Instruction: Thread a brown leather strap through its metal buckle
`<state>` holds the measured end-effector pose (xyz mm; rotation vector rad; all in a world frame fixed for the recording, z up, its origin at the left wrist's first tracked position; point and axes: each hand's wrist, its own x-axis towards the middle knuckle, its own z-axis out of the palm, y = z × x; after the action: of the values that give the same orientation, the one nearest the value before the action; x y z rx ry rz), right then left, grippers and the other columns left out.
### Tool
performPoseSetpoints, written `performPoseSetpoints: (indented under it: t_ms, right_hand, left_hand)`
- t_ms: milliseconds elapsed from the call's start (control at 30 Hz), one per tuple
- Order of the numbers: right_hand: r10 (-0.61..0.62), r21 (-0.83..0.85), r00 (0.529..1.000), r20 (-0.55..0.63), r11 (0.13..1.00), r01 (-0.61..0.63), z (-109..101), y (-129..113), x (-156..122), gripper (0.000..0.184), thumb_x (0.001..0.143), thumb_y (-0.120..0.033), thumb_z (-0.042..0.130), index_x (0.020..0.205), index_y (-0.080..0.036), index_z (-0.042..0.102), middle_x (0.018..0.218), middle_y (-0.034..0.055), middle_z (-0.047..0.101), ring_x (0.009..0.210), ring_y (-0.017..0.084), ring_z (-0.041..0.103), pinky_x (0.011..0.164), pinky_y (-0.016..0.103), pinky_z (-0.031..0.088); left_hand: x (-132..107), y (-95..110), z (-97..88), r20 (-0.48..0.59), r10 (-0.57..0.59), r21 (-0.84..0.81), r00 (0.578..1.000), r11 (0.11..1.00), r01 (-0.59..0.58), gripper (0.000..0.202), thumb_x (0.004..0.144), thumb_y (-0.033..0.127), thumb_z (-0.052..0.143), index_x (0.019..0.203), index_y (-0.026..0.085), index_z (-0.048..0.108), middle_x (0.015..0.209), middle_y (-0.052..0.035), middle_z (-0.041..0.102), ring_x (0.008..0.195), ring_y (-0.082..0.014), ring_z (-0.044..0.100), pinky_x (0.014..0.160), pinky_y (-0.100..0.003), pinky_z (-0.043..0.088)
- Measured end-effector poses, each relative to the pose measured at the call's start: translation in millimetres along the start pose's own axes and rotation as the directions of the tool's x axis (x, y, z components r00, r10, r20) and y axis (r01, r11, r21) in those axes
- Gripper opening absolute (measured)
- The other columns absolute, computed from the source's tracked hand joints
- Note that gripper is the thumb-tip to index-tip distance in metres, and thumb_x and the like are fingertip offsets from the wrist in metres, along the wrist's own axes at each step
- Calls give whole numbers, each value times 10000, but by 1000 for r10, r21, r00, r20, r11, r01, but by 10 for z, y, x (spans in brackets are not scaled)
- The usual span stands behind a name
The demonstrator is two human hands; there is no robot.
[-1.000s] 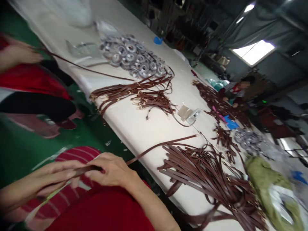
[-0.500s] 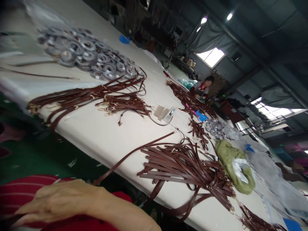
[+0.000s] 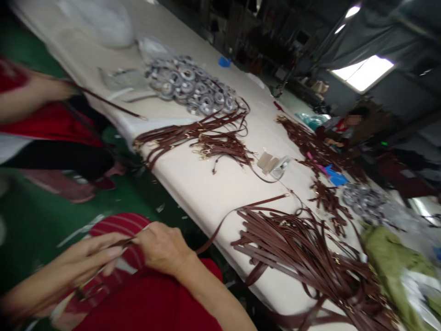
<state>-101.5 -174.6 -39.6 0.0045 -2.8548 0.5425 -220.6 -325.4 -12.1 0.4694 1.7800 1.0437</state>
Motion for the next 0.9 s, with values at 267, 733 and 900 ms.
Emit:
performPoseSetpoints:
  t_ms: [267, 733, 900]
  right_hand:
    - [120, 281, 963, -242, 958, -49, 54, -32, -119, 389, 1054, -235, 310, 862, -167, 641, 716, 50, 564, 631, 173, 500, 558, 311, 351]
    - [580, 910, 801, 150, 237, -341, -203, 444, -216, 438, 987, -491, 425, 1190, -190, 668, 1210, 129, 722, 1156, 281, 666, 977, 469, 561]
    - [364, 810, 863, 351, 344, -475, -108, 361, -319, 559, 780, -223, 591, 1337, -265, 608, 1468, 67, 561, 1404, 297, 452, 1209, 568, 287]
  left_hand:
    - [-65, 25, 46, 141, 73, -261, 987, 965, -34, 501, 821, 603, 637, 1006, 142, 574, 480, 52, 541, 367, -54, 222, 373, -187, 70]
    - [-297, -170, -6, 132, 100, -442, 986, 896, -31, 276, 874, 413, 674, 947, 158, 595, 584, 10, 632, 399, -31, 202, 397, -183, 44]
    - [-303, -163, -79, 181, 135, -519, 974, 854, -22, 219, 852, 350, 663, 885, 161, 557, 571, -9, 655, 371, -22, 217, 375, -163, 71]
